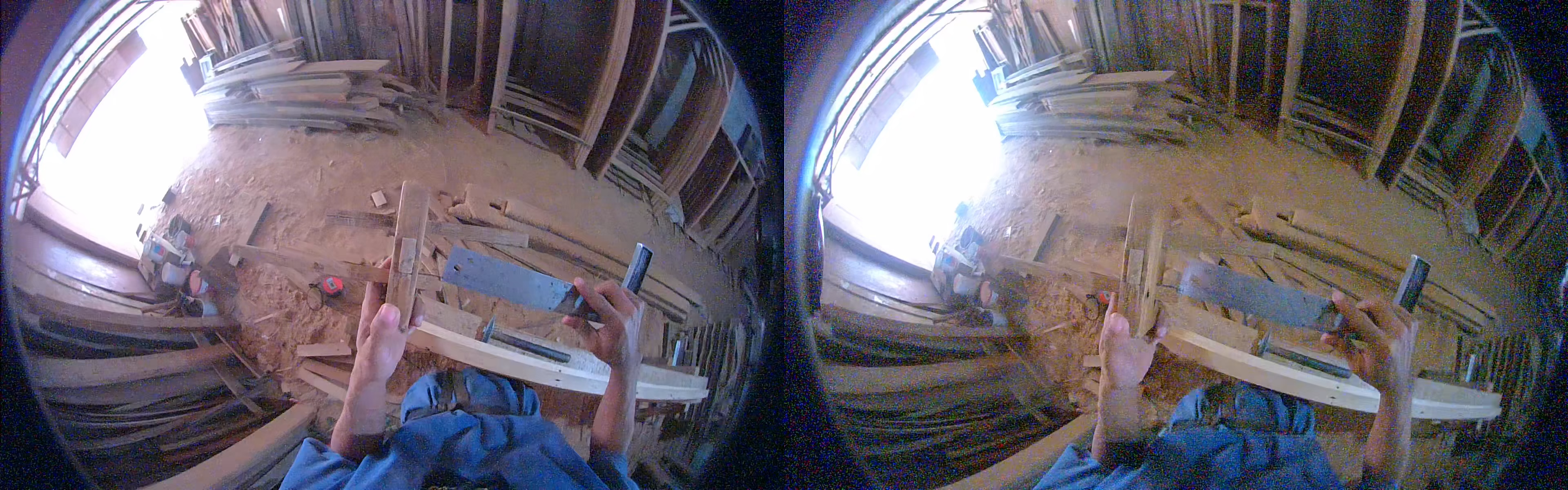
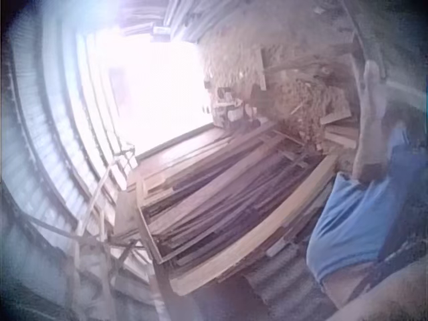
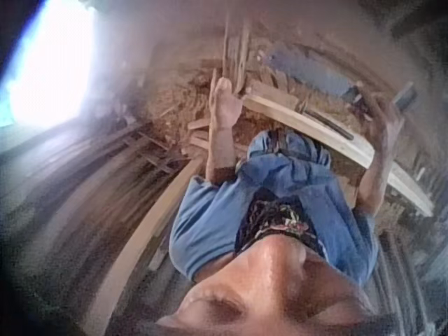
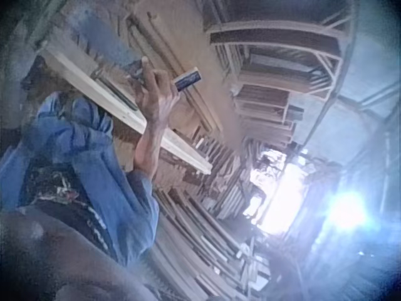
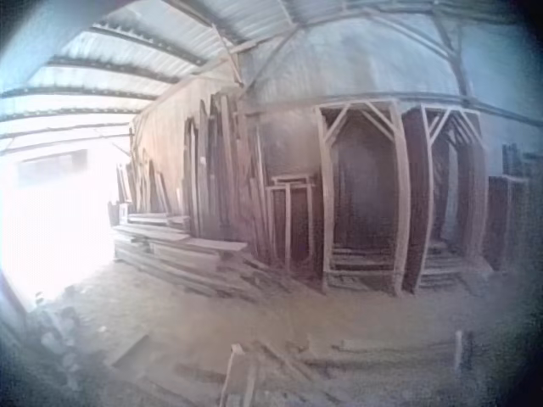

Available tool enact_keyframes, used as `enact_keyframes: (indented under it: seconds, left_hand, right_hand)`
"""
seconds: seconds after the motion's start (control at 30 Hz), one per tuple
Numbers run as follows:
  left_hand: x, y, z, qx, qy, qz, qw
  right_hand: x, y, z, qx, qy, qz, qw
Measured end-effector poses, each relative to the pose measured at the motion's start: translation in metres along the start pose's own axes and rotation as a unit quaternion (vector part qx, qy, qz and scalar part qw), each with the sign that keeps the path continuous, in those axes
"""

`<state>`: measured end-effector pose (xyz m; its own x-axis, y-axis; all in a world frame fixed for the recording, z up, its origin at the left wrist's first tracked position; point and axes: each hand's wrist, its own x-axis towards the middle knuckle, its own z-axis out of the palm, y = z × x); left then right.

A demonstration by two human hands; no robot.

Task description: The person measures and marks a wooden plank using a metal square and pencil, then uses a wooden marking gauge to scribe lines along the plank. The person repeatedly positions the tools, draws lines, and repositions the plank to continue marking.

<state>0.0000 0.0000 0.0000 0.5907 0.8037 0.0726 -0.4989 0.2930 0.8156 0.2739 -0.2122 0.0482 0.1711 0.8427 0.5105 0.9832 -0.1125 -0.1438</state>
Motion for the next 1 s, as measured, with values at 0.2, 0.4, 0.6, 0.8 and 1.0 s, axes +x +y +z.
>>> enact_keyframes:
  seconds: [0.2,0.4,0.6,0.8,1.0]
  left_hand:
    - [0.0,0.0,0.013,0.066,-0.045,0.017,0.997]
    - [-0.005,0.001,0.028,0.103,-0.051,-0.008,0.993]
    - [-0.003,-0.004,0.027,0.104,-0.059,0.021,0.993]
    - [-0.005,0.0,0.034,0.102,-0.053,0.02,0.993]
    - [-0.003,0.006,0.039,0.119,-0.066,0.018,0.991]
  right_hand:
    - [-0.004,0.004,-0.003,0.004,-0.004,0.02,1.0]
    - [-0.01,0.011,-0.002,0.017,0.008,0.015,1.0]
    - [-0.016,0.016,-0.006,0.013,-0.007,0.022,1.0]
    - [-0.014,0.016,-0.007,0.019,-0.008,0.03,0.999]
    - [-0.015,0.014,-0.008,0.006,-0.002,0.032,0.999]
